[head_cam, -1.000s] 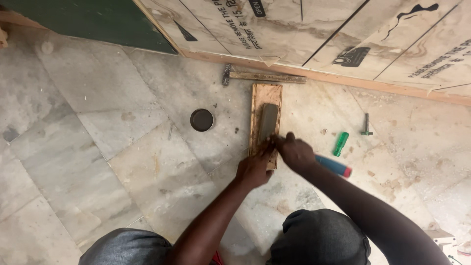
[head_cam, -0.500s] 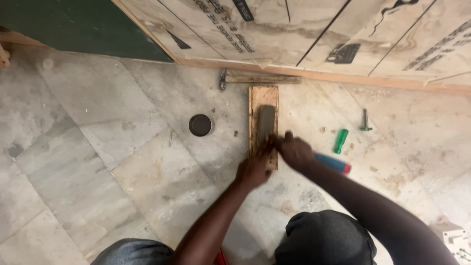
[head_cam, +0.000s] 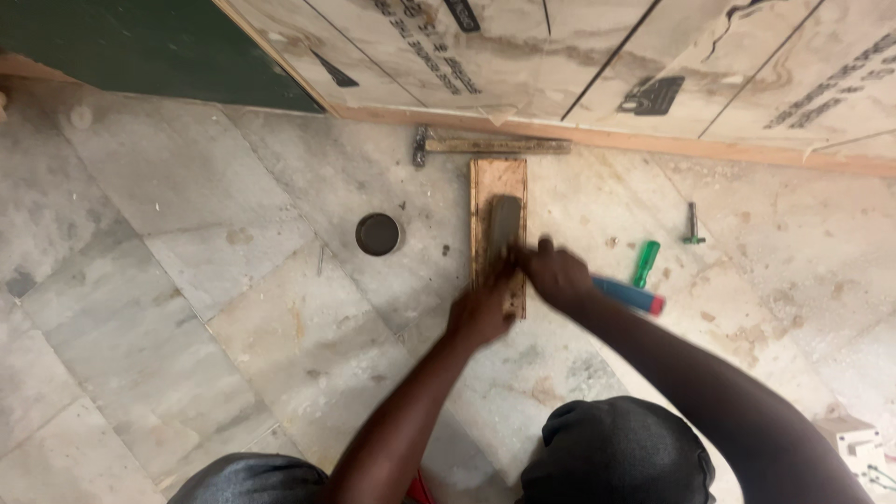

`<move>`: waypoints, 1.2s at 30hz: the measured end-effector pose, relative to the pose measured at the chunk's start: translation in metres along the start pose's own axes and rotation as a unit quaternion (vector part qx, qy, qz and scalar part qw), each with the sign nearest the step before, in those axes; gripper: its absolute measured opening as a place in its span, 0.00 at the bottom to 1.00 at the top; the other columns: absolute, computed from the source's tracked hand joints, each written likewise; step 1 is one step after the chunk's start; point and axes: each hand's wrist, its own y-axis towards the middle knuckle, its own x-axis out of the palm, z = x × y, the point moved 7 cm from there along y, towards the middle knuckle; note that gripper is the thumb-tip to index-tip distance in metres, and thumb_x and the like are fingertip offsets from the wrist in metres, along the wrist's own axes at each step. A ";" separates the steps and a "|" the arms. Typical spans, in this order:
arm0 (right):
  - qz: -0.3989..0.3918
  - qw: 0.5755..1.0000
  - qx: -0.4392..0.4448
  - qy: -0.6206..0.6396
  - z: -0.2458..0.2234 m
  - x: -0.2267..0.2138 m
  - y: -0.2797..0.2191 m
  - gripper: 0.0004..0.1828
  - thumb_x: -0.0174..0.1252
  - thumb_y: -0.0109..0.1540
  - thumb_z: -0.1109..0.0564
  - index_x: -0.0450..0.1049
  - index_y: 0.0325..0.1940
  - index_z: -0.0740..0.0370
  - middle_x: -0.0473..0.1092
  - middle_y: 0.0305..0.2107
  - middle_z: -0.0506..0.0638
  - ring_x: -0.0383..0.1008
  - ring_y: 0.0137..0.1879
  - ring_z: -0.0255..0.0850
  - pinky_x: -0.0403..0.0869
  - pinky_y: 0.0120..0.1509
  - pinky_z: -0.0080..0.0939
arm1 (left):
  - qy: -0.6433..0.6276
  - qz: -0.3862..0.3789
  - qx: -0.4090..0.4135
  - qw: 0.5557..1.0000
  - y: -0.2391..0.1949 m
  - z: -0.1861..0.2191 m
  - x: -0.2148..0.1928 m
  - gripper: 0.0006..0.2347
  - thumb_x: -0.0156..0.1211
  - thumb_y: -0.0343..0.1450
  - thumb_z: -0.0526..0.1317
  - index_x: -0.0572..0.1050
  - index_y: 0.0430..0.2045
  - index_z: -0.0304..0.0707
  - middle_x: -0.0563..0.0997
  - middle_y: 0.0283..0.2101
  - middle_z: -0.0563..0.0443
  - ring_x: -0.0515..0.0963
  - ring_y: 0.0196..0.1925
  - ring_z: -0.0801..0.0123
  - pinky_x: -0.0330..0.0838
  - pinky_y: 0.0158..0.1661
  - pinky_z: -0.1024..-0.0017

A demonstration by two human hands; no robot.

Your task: The person sharpens a chisel on a sharpening stone placed on a wooden block. They repeatedly rub the chisel blade against the stone, occasionally dipping it into a small container of liquid and inspecting the edge.

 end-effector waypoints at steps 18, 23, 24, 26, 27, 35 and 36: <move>-0.004 0.999 0.041 -0.011 0.019 -0.032 0.051 0.24 0.45 0.70 0.46 0.64 0.72 0.41 0.69 0.44 0.65 0.79 0.41 0.60 0.79 0.41 0.56 | 0.010 0.028 0.014 0.999 0.060 -0.009 -0.032 0.38 0.64 0.66 0.41 0.51 0.74 0.48 0.51 0.79 0.54 0.82 0.54 0.53 0.80 0.46 0.60; -0.020 1.000 0.008 -0.006 0.009 -0.005 0.022 0.25 0.43 0.70 0.48 0.62 0.72 0.40 0.68 0.44 0.66 0.79 0.41 0.59 0.79 0.39 0.56 | 0.051 0.071 0.054 0.995 0.022 0.008 -0.027 0.35 0.68 0.65 0.41 0.57 0.67 0.52 0.52 0.79 0.50 0.82 0.56 0.52 0.81 0.42 0.59; -0.018 1.000 -0.020 -0.009 0.003 0.003 0.006 0.26 0.42 0.70 0.50 0.61 0.74 0.39 0.68 0.44 0.67 0.79 0.39 0.59 0.79 0.39 0.55 | 0.039 -0.007 -0.001 0.999 0.002 0.001 -0.008 0.38 0.67 0.65 0.41 0.51 0.71 0.54 0.48 0.79 0.52 0.82 0.52 0.51 0.81 0.43 0.60; -0.024 0.999 -0.022 0.003 -0.002 0.014 -0.011 0.26 0.43 0.70 0.49 0.61 0.75 0.42 0.69 0.43 0.67 0.80 0.38 0.60 0.79 0.40 0.55 | 0.023 -0.062 -0.041 0.997 -0.017 -0.003 0.008 0.42 0.66 0.64 0.41 0.46 0.74 0.53 0.44 0.80 0.53 0.82 0.49 0.49 0.80 0.43 0.59; -0.028 0.999 -0.022 0.011 -0.003 0.017 -0.015 0.27 0.43 0.70 0.48 0.61 0.75 0.43 0.69 0.42 0.67 0.80 0.37 0.60 0.79 0.40 0.55 | 0.019 -0.038 -0.026 0.999 -0.014 -0.001 0.008 0.43 0.67 0.63 0.41 0.46 0.73 0.50 0.45 0.79 0.50 0.82 0.49 0.48 0.80 0.43 0.58; 0.012 0.999 0.024 -0.023 0.027 -0.022 0.054 0.20 0.44 0.72 0.42 0.69 0.67 0.39 0.69 0.42 0.65 0.79 0.39 0.59 0.79 0.39 0.56 | -0.007 0.039 -0.002 0.999 0.059 -0.010 -0.021 0.38 0.65 0.66 0.39 0.53 0.74 0.45 0.59 0.76 0.51 0.81 0.57 0.54 0.81 0.49 0.60; 0.003 1.000 0.012 -0.027 0.022 -0.015 0.045 0.22 0.44 0.71 0.43 0.66 0.69 0.39 0.69 0.43 0.65 0.79 0.38 0.59 0.79 0.38 0.56 | 0.017 0.056 0.023 0.998 0.046 -0.004 -0.021 0.39 0.67 0.65 0.40 0.52 0.72 0.44 0.55 0.76 0.48 0.78 0.60 0.51 0.80 0.47 0.59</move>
